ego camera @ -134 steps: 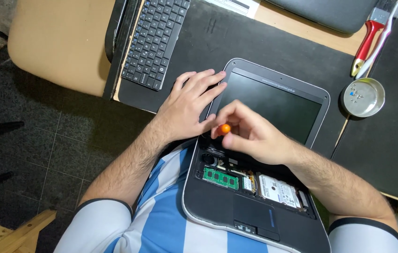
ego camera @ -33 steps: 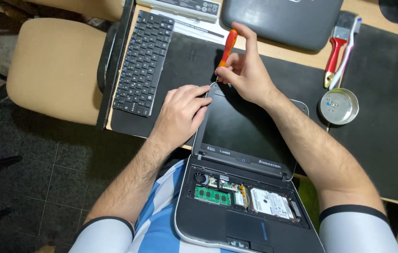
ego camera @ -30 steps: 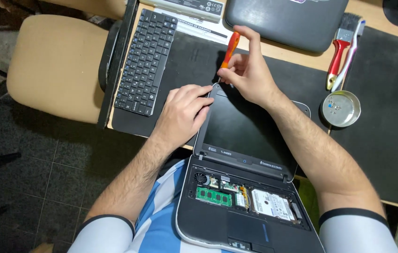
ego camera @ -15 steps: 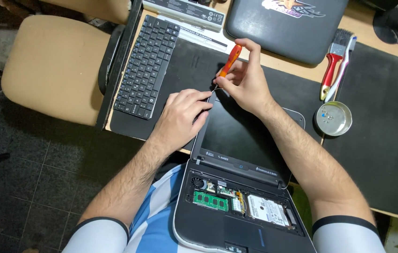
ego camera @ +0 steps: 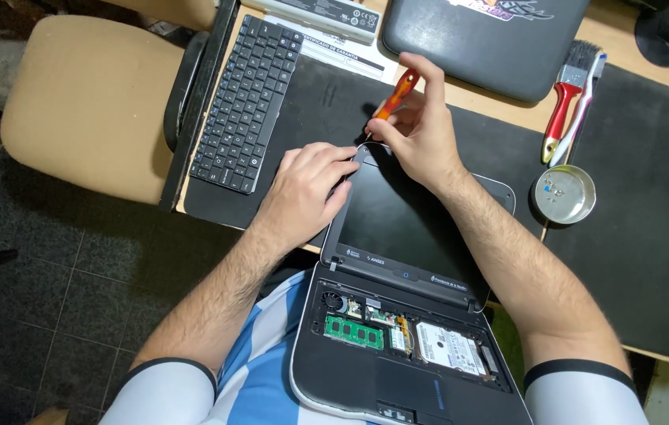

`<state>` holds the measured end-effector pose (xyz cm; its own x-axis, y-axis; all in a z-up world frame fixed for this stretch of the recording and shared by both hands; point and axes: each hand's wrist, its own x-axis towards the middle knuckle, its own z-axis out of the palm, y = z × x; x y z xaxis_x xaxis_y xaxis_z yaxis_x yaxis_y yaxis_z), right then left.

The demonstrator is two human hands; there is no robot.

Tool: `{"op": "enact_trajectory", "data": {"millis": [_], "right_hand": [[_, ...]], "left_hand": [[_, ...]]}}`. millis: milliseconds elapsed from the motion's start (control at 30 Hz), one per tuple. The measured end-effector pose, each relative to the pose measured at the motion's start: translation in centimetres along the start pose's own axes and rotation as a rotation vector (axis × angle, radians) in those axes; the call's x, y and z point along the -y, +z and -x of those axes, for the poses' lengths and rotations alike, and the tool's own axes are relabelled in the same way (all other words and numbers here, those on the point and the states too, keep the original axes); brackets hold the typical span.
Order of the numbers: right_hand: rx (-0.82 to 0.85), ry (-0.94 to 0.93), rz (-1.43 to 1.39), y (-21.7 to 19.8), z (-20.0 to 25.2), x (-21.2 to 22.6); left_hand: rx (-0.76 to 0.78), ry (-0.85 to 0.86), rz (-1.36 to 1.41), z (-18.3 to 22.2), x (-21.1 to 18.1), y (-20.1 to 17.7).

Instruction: Removing the keyboard and internal screws from a small laptop for repair

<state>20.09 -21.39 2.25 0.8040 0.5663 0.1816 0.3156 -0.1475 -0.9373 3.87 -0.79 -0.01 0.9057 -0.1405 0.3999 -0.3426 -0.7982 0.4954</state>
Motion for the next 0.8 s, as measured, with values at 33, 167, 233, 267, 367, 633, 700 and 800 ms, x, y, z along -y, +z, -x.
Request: {"op": "enact_trajectory", "data": {"millis": [33, 167, 233, 267, 367, 633, 700, 800], "right_hand": [[0.000, 0.000, 0.000, 0.0, 0.0, 0.0], [0.045, 0.049, -0.025, 0.0, 0.0, -0.1], [0.059, 0.047, -0.026, -0.1, 0.0, -0.2], [0.055, 0.047, -0.016, -0.1, 0.0, -0.2], [0.048, 0.004, 0.034, 0.0, 0.2, -0.4], [0.089, -0.219, 0.186, 0.1, 0.9, -1.2], [0.102, -0.248, 0.201, -0.1, 0.8, -1.3], [0.109, -0.223, 0.377, 0.5, 1.5, -3.7]], "left_hand": [[0.000, 0.000, 0.000, 0.0, 0.0, 0.0], [-0.007, 0.005, -0.004, 0.0, 0.1, 0.1], [-0.010, 0.004, 0.001, 0.1, 0.1, 0.1], [-0.013, 0.006, 0.002, 0.1, 0.1, 0.1], [-0.014, 0.006, 0.003, 0.1, 0.0, 0.1], [-0.015, 0.005, -0.004, 0.0, 0.0, 0.0], [-0.007, 0.003, 0.000, 0.0, -0.2, -0.1], [0.005, 0.013, -0.071, 0.5, 1.0, 1.1]]}}
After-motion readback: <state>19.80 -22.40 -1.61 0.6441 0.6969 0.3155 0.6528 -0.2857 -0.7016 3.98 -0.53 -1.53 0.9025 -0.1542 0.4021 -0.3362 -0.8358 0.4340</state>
